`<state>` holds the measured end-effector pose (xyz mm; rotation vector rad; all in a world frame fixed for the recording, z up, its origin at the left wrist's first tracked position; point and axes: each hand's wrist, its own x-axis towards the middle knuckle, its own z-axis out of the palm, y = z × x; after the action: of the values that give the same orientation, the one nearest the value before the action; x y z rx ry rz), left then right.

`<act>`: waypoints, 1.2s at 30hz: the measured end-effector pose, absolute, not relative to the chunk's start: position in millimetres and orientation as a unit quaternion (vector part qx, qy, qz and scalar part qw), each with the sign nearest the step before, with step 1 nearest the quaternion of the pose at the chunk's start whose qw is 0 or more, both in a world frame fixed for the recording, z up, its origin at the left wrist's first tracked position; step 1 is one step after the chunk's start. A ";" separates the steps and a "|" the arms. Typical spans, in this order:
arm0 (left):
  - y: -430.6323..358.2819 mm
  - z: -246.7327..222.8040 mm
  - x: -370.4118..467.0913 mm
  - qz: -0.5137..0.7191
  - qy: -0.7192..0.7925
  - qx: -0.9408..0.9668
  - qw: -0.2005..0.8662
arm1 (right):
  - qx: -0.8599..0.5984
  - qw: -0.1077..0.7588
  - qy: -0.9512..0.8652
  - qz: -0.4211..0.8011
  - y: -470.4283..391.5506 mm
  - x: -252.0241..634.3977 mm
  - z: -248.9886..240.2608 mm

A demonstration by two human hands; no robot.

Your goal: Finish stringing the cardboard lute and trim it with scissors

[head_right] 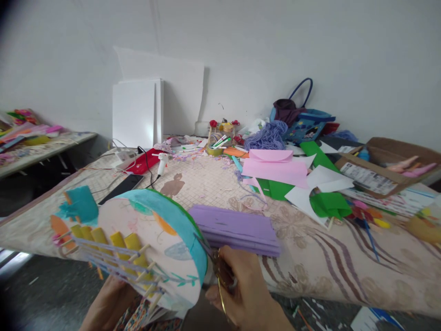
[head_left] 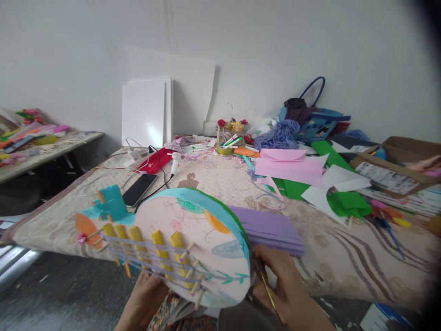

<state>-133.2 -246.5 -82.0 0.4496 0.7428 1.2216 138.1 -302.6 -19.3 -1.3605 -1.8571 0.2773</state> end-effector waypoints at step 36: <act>-247.6 -89.4 -137.8 0.563 0.325 0.188 0.736 | -0.525 0.369 -0.757 0.128 -298.3 140.2 -5.3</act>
<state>-137.8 -247.6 -89.4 0.4124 0.7137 1.2370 140.2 -298.3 -5.3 -1.3463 -1.9417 0.3279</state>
